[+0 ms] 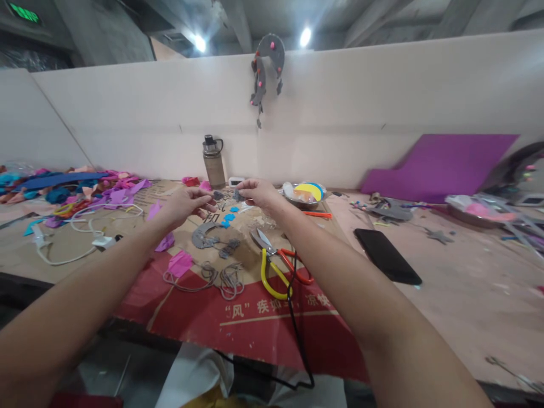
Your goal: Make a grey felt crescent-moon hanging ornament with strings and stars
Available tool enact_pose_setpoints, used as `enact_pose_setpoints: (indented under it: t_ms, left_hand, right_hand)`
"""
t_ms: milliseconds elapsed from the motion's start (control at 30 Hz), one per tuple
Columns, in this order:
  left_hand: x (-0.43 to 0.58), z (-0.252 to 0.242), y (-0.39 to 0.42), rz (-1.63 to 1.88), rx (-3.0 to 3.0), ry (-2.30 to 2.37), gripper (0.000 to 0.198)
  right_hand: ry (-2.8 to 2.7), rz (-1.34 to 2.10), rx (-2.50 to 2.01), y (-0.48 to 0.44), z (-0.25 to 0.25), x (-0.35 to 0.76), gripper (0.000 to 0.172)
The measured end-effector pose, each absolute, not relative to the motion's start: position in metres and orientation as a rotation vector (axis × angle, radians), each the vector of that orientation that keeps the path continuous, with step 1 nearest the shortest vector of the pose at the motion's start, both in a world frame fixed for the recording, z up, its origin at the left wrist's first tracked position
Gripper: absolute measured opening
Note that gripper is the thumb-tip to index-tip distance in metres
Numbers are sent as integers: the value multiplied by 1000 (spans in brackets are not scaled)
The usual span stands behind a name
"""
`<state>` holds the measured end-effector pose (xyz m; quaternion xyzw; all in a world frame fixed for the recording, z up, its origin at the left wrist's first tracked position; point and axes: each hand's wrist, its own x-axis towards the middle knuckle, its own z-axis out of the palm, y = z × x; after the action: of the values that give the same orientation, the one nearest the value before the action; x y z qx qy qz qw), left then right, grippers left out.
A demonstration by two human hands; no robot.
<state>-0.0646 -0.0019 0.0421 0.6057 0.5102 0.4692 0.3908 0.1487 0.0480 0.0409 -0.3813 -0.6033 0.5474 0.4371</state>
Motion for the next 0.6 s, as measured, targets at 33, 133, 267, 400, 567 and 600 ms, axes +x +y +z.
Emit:
enact_pose_setpoints:
  t_ms: [33,133,267,400,567,600]
  left_hand:
    - [-64,44,-1,1189,1557,1326,6]
    - [-64,49,1,1176,1668,1425,7]
    - [-63,52,4,1162,1842,1473,5]
    - [-57,58,6,1086,2052,1470,10]
    - [-50,67,5,1028,2245,1412,16]
    - [-50,68,4,1034,2266,1398,16]
  right_hand:
    - [-1519,1339,-943,47,39,150,14]
    - [-1617,1263,-925,45,34,152,11]
    - [-1854,1199,-885,38,31,150,9]
    - [-1872,1095,-867,35,34,140,8]
    - [-1798,1123,-825,41,40,124,11]
    - [-1792,1152,-813,42,40,122,12]
